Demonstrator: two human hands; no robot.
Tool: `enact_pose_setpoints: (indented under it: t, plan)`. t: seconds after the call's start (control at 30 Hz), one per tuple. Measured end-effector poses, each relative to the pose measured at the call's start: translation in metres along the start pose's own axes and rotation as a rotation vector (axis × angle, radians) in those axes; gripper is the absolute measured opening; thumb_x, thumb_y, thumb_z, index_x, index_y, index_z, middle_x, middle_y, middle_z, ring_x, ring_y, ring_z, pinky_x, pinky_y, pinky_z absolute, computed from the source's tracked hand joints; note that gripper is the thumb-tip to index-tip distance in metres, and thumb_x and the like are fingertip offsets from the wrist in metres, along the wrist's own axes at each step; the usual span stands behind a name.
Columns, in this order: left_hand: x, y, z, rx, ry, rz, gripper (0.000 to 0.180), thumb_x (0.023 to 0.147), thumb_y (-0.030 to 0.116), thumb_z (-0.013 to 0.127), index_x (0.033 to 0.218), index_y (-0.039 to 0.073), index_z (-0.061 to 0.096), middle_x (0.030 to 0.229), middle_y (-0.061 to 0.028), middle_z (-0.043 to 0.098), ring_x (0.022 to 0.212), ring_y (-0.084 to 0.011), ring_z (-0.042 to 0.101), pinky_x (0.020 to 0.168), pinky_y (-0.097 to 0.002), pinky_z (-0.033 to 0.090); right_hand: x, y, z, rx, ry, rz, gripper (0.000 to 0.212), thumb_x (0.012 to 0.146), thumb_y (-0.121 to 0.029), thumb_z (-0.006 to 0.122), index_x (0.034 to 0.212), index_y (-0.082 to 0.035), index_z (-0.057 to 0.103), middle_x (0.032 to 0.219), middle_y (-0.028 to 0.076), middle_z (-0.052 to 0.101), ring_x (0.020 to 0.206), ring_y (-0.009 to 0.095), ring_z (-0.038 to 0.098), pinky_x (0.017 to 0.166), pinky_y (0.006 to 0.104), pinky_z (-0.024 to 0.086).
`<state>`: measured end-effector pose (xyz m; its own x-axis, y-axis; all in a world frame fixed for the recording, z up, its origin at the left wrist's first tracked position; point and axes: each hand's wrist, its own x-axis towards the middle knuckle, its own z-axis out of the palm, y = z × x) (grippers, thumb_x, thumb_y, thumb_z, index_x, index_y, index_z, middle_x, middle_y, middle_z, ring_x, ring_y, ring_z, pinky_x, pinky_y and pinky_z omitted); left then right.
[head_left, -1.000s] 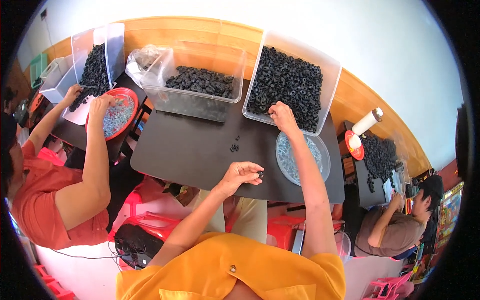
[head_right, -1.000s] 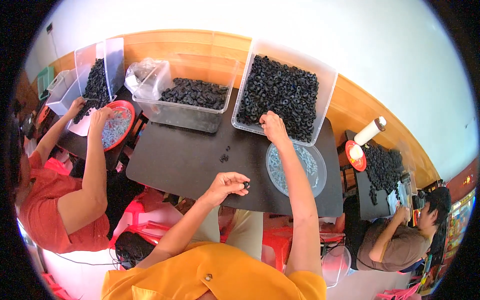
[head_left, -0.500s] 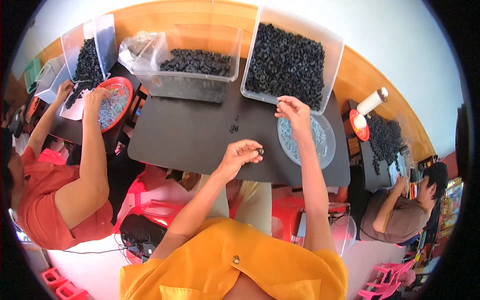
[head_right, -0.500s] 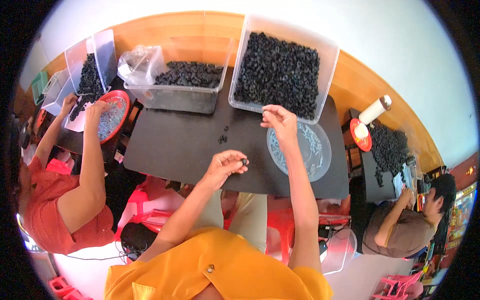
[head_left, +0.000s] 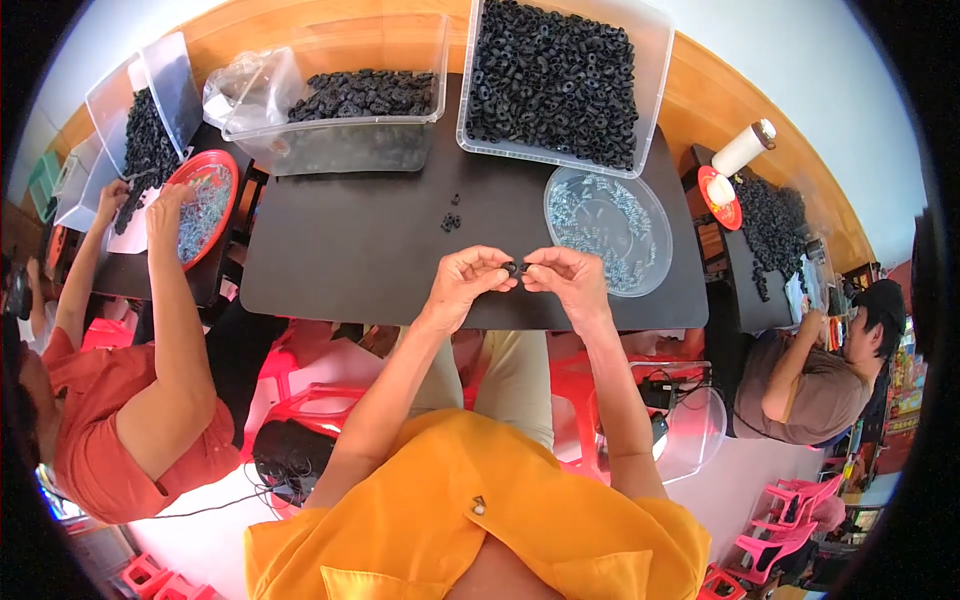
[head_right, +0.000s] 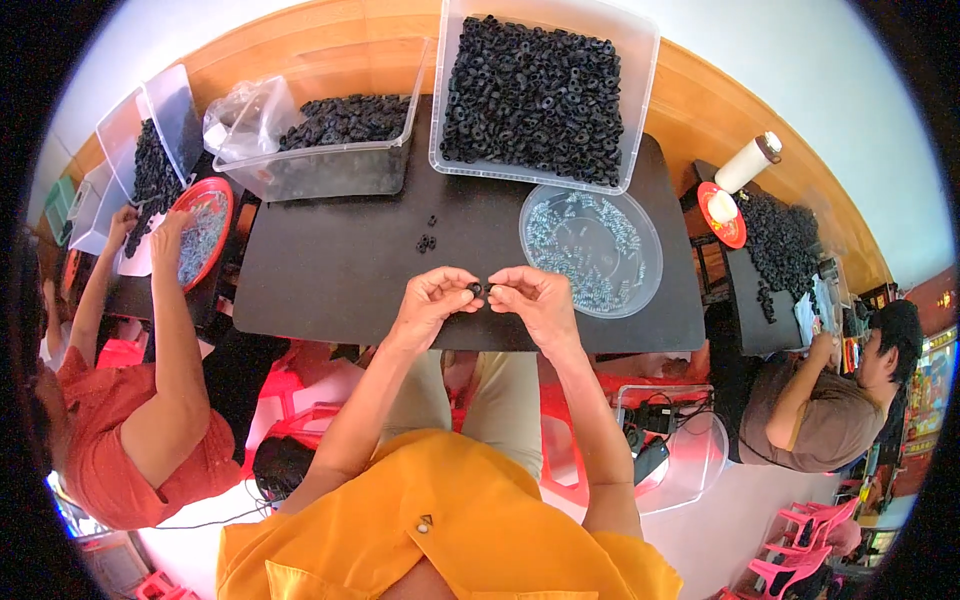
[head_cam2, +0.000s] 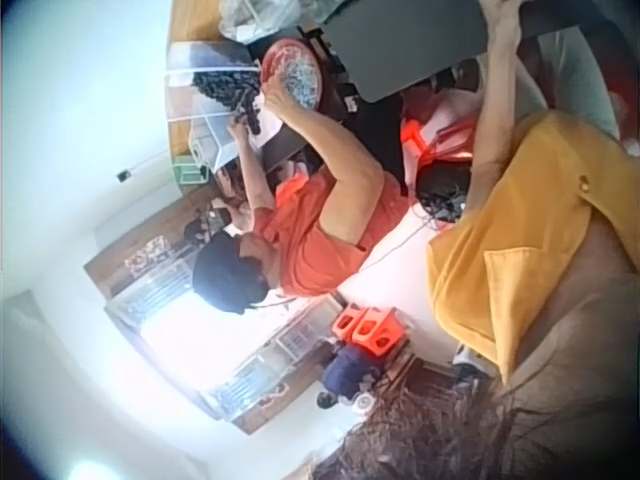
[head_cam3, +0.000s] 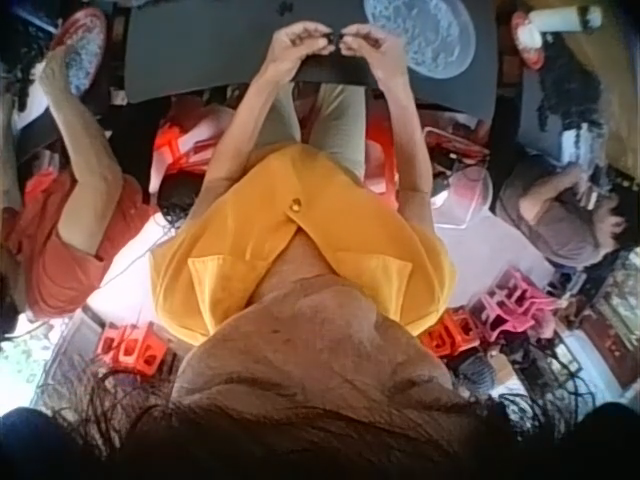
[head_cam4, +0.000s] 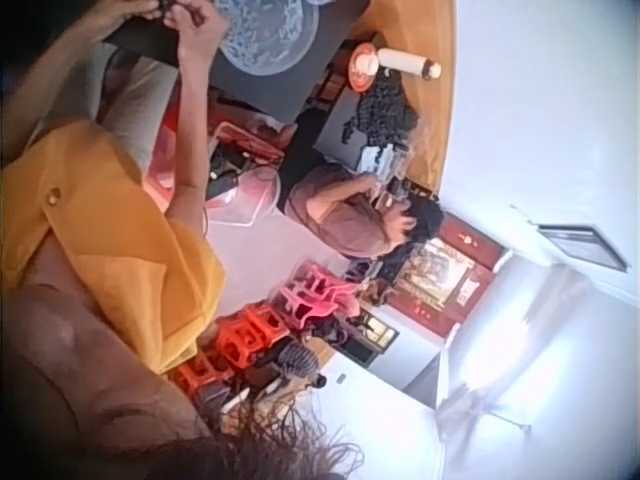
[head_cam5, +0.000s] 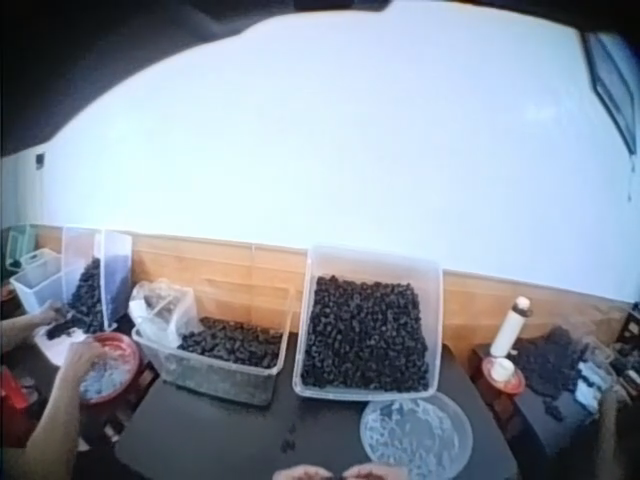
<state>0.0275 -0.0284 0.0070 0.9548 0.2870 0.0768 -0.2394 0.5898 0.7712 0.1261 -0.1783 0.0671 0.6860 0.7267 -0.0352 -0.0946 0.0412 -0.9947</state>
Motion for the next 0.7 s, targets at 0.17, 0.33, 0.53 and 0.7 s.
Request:
enact_pose_setpoints:
  t: [0.17, 0.33, 0.53, 0.7]
  plan:
    - [0.0, 0.001, 0.001, 0.042, -0.02, 0.014, 0.016, 0.082, 0.0, 0.063, 0.098, -0.001, 0.061, 0.092, -0.008, 0.065, 0.08, -0.0139, 0.065, 0.074, -0.0247, 0.053, -0.001, -0.002, 0.005, -0.093, 0.013, -0.023, 0.012, 0.082, 0.001, 0.062, 0.093, 0.004, 0.063, 0.08, 0.007, 0.065, 0.071, 0.01, 0.062, 0.065, 0.0218, 0.053]
    - [0.0, -0.002, 0.002, 0.114, -0.012, 0.034, 0.015, 0.082, 0.0, 0.063, 0.097, -0.002, 0.062, 0.09, -0.0079, 0.066, 0.08, -0.0129, 0.064, 0.075, -0.0247, 0.053, -0.004, -0.008, 0.009, -0.486, 0.024, -0.113, 0.01, 0.08, 0.003, 0.061, 0.091, 0.004, 0.064, 0.079, 0.007, 0.065, 0.07, 0.01, 0.063, 0.062, 0.0223, 0.051]
    - [-0.001, -0.002, 0.006, 0.207, -0.006, -0.004, 0.016, 0.083, 0.0, 0.062, 0.098, -0.004, 0.063, 0.089, -0.0083, 0.066, 0.078, -0.013, 0.064, 0.073, -0.0245, 0.054, -0.006, -0.009, 0.009, -0.751, 0.053, -0.267, 0.011, 0.078, 0.006, 0.061, 0.088, 0.003, 0.064, 0.076, 0.009, 0.065, 0.068, 0.012, 0.063, 0.059, 0.0237, 0.05]
    - [-0.001, -0.002, 0.006, 0.218, 0.008, -0.034, 0.016, 0.083, 0.001, 0.062, 0.099, -0.005, 0.063, 0.089, -0.0091, 0.066, 0.077, -0.0141, 0.065, 0.071, -0.0237, 0.054, -0.006, -0.014, 0.009, -0.751, 0.032, -0.259, 0.009, 0.076, 0.003, 0.062, 0.085, 0.002, 0.063, 0.074, 0.012, 0.063, 0.064, 0.019, 0.062, 0.056, 0.0289, 0.047]
